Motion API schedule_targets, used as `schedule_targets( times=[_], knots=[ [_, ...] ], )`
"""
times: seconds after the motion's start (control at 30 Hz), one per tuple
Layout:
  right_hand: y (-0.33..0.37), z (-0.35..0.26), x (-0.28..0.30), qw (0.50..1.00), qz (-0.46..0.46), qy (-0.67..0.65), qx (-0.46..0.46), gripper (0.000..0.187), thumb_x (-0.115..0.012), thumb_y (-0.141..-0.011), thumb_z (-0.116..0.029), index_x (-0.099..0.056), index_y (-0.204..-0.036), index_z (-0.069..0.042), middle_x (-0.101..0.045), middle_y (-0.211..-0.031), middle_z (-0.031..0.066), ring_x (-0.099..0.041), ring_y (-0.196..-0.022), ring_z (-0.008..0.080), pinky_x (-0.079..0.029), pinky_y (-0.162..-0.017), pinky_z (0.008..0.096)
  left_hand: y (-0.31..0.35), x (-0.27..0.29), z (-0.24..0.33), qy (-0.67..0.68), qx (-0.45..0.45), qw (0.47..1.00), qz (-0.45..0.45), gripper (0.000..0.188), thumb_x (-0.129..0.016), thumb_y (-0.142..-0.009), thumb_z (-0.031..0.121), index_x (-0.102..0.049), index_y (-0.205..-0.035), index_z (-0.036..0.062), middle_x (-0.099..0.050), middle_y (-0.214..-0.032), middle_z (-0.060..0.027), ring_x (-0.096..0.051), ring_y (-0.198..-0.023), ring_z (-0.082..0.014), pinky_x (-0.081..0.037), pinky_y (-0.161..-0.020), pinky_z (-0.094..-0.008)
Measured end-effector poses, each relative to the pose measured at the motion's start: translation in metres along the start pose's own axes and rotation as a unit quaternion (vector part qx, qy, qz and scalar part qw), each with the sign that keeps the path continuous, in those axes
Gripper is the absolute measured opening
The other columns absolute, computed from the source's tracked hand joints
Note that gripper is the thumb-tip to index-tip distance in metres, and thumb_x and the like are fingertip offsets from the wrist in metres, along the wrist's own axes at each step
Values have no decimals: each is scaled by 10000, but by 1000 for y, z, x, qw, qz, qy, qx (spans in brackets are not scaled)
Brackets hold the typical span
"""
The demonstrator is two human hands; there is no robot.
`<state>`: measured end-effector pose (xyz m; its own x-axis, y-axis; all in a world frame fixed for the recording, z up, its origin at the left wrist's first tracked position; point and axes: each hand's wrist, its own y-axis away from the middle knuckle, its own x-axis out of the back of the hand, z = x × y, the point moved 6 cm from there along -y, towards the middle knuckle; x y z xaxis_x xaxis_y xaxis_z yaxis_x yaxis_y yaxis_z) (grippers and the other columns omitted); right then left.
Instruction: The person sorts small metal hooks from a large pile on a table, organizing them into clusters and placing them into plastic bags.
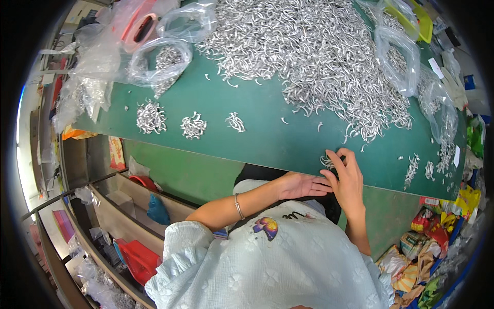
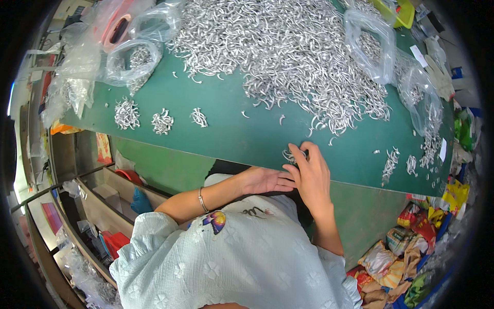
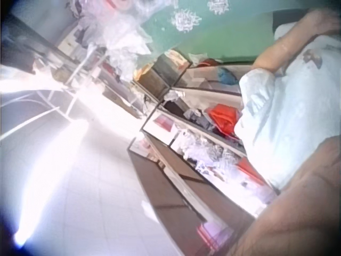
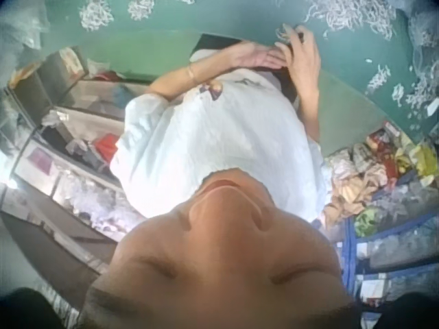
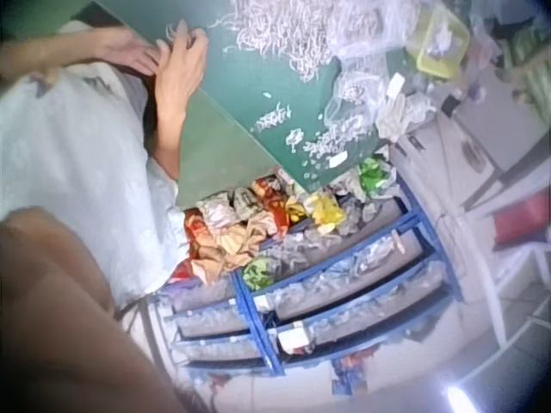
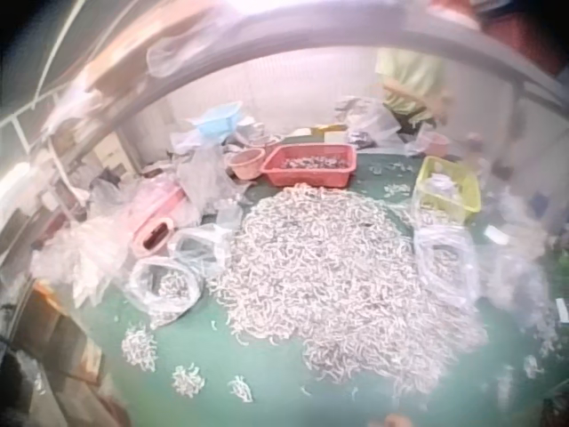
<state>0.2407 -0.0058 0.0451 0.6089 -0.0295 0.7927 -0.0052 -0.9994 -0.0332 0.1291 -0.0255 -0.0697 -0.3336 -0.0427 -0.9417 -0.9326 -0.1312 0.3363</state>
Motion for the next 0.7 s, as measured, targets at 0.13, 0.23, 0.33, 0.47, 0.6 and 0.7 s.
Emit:
schedule_targets(
  times=[0.13, 0.23, 0.33, 0.47, 0.6, 0.7],
  knots=[
    [1, -6, -8, 1000, -17, 5, 17, 398, -749, -745, -76, -644, -1128, -77, -529, -1068, 119, -574, -894, 316, -483, -727, 406, 3, 2, -4, 40, -17, 999, -8, 505, -462, -1012, 372, -436, -1356, 3, -456, -1400, -245, -487, -1285, -361, -373, -1118, -463],
    [5, -13, -10, 999, -39, -7, 25, 391, -738, -747, -54, -645, -1127, -79, -531, -1060, 122, -576, -892, 318, -484, -731, 405, -1, -1, -2, 121, -22, 989, -83, 486, -455, -1009, 375, -475, -1320, 2, -534, -1333, -234, -525, -1249, -357, -383, -1108, -469],
    [13, -23, -17, 996, -70, -19, 52, 379, -731, -747, -41, -650, -1116, -76, -534, -1054, 126, -578, -892, 315, -486, -735, 402, -1, 6, -5, 180, -51, 975, -122, 449, -435, -1012, 362, -514, -1263, -2, -609, -1233, -201, -595, -1154, -331, -444, -1038, -467],
    [22, -33, -25, 982, -140, -92, 84, 361, -740, -749, -42, -653, -1099, -63, -557, -1061, 127, -602, -878, 313, -503, -742, 395, 1, 27, -8, 191, -61, 976, -82, 355, -455, -1010, 264, -526, -1222, -11, -614, -1196, -178, -623, -1102, -298, -496, -973, -436],
    [14, -33, -14, 975, -78, -186, 90, 266, -737, -763, 0, -674, -1020, -21, -613, -974, 129, -625, -823, 286, -512, -717, 366, 21, 37, -4, 12, -55, 990, 131, 250, -528, -994, 166, -591, -1144, -23, -654, -1051, -136, -646, -917, -182, -520, -755, -286],
    [5, -25, -1, 976, -32, -217, 8, 189, -696, -783, 68, -671, -965, 25, -629, -922, 136, -608, -751, 244, -495, -674, 320, 66, 19, 6, -178, -54, 970, 156, 279, -570, -996, 242, -680, -1011, -14, -655, -795, -47, -545, -648, -72, -416, -566, -194]
  ],
)
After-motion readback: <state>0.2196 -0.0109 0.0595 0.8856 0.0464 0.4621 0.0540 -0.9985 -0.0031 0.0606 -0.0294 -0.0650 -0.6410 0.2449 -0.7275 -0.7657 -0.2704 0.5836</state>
